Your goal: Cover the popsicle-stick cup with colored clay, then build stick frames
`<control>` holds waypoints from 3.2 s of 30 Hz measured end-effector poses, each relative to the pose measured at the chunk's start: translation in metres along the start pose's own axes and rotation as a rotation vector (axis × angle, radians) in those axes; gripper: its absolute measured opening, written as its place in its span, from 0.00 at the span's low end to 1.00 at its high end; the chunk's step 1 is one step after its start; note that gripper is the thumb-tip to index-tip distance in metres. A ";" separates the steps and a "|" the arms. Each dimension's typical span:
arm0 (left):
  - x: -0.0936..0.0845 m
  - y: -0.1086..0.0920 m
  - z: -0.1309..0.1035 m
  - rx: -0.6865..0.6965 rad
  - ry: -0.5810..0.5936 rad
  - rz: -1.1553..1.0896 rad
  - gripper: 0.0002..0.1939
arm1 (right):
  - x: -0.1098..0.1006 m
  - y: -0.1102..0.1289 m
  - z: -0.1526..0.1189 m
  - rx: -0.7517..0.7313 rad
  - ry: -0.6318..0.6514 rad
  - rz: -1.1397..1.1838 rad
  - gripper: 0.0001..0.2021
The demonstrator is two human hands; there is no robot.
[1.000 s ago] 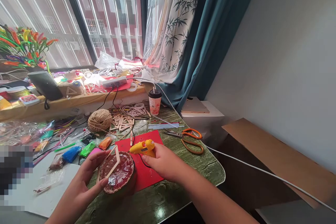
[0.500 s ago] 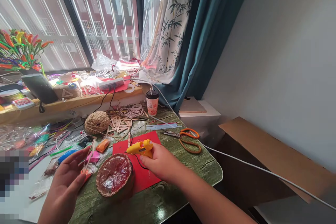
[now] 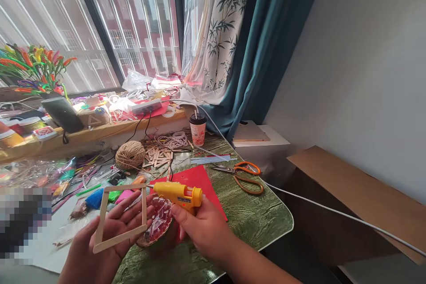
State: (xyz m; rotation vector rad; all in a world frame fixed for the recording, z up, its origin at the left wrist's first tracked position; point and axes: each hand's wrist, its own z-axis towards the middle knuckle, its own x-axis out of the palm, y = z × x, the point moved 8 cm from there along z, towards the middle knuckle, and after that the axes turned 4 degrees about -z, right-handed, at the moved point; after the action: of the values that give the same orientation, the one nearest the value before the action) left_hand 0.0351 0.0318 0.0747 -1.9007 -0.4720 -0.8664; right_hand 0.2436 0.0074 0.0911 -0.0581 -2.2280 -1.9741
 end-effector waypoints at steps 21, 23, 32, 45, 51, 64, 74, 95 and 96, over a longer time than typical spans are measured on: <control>0.031 -0.019 0.012 0.600 0.102 1.883 0.35 | -0.061 -0.031 0.008 0.082 -0.288 -0.035 0.32; 0.030 -0.018 0.014 0.574 0.127 1.901 0.35 | -0.062 -0.033 0.007 0.075 -0.288 -0.022 0.32; 0.026 -0.022 0.015 0.551 0.151 1.897 0.38 | -0.063 -0.041 0.006 0.131 -0.278 -0.042 0.29; 0.027 -0.024 0.020 0.422 0.123 1.966 0.38 | -0.051 -0.034 0.013 0.086 -0.164 -0.054 0.22; 0.025 -0.030 0.020 0.515 0.089 1.826 0.37 | -0.045 -0.038 0.013 0.083 -0.129 -0.110 0.20; 0.010 -0.019 0.006 0.151 -0.011 0.529 0.40 | -0.016 0.001 0.002 -0.073 -0.058 0.032 0.23; 0.009 -0.004 0.004 0.059 -0.098 0.236 0.28 | 0.001 0.026 -0.003 -0.187 0.034 -0.026 0.18; 0.027 -0.002 0.002 -0.008 0.031 0.075 0.21 | 0.001 0.023 -0.003 -0.287 0.083 -0.005 0.20; 0.028 -0.001 0.002 -0.006 0.043 0.074 0.20 | 0.000 0.022 -0.003 -0.278 0.074 -0.020 0.20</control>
State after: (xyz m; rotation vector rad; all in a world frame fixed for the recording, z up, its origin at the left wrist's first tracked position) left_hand 0.0535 0.0329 0.0956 -1.8888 -0.3708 -0.8589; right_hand 0.2467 0.0069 0.1134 0.0032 -1.9029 -2.2439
